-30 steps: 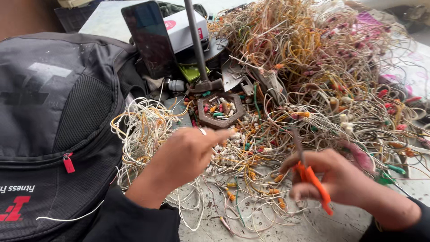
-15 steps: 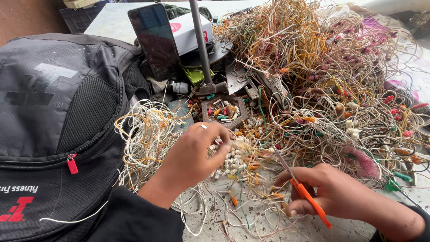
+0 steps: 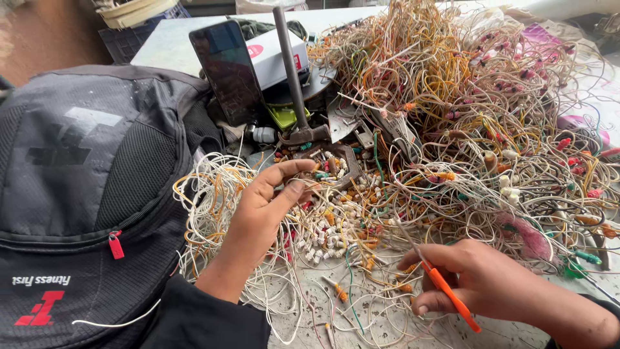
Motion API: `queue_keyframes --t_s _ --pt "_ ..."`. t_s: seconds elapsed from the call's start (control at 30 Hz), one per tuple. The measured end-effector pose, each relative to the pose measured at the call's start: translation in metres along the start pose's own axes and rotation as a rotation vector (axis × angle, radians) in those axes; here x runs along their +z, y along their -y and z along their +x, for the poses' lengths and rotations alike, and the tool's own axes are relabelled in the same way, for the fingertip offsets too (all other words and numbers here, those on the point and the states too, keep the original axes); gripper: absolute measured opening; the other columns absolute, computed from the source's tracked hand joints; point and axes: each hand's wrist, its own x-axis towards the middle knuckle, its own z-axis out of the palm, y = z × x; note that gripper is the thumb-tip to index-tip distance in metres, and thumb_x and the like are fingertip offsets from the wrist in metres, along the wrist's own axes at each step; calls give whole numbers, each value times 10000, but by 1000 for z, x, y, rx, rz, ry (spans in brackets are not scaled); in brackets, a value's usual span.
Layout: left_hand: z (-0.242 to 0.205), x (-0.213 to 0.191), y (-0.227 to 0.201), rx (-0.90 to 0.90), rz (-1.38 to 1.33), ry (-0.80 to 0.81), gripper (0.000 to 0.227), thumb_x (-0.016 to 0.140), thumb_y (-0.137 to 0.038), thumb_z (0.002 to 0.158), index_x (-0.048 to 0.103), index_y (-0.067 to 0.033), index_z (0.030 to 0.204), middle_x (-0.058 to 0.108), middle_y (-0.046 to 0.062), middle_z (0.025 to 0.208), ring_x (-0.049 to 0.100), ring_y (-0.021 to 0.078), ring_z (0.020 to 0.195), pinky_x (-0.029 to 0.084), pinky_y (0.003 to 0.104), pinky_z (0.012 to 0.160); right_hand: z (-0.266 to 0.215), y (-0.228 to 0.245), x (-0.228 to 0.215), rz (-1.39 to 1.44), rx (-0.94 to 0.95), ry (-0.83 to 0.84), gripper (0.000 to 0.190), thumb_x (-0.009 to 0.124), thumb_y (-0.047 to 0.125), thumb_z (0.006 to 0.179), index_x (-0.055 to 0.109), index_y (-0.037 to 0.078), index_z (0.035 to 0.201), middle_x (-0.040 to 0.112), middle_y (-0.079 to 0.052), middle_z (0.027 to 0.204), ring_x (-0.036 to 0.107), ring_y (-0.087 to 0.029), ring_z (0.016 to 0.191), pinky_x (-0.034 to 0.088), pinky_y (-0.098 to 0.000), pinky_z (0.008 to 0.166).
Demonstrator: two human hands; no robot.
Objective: The person uses orange-handled scissors to cut small sections from a tangled mass of multi-colored wires and cables on a cluttered workbench. The person repeatedly selects strands, snips them, and drops the cut pieces onto the table.
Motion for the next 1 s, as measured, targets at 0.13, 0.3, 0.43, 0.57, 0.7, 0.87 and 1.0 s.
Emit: queue_keyframes --t_s 0.13,0.3,0.43,0.57,0.7,0.87,1.0 --pt "1 -6 7 -9 -73 13 220 537 -83 1032 612 -25 1231 672 54 1076 662 112 936 561 285 873 -1 5 1 -84 102 17 614 847 496 702 721 197 1224 635 -56 587 647 -242 517 485 -378 531" --pt "2 -13 12 -33 -146 40 184 448 14 994 584 -37 1107 620 80 1111 619 126 944 556 335 861 -2 6 1 -40 43 -11 597 849 494 725 723 184 1220 673 -29 583 654 -244 524 491 -385 521" --pt "1 -13 6 -29 -259 53 216 375 30 940 549 -63 1028 635 127 1130 608 158 964 539 364 864 -2 7 1 -80 44 -6 596 853 492 718 723 189 1214 640 -47 561 632 -256 515 469 -399 517" --pt "0 -12 0 61 -423 61 187 340 14 904 505 -70 935 634 157 1103 658 215 1039 538 395 980 -1 9 1 -120 100 4 613 863 496 694 732 213 1221 567 -71 573 600 -263 499 444 -409 521" --pt "-1 -21 -4 220 -541 -69 152 355 -26 967 501 -52 935 604 140 992 642 212 853 553 370 806 0 8 2 -133 87 -12 626 868 509 679 732 224 1220 543 -61 557 596 -250 487 433 -405 511" --pt "-2 -45 -15 607 -290 -398 138 401 -17 984 532 -34 1026 573 96 957 509 133 652 443 272 584 0 5 5 -191 142 1 648 865 535 668 723 266 1240 536 -57 551 592 -254 489 426 -411 523" --pt "-5 -52 -28 697 65 -537 203 410 -22 999 587 10 1094 573 96 900 452 102 667 398 233 618 0 5 7 -221 142 -7 662 860 561 662 716 283 1246 529 -45 558 594 -246 498 433 -409 525"
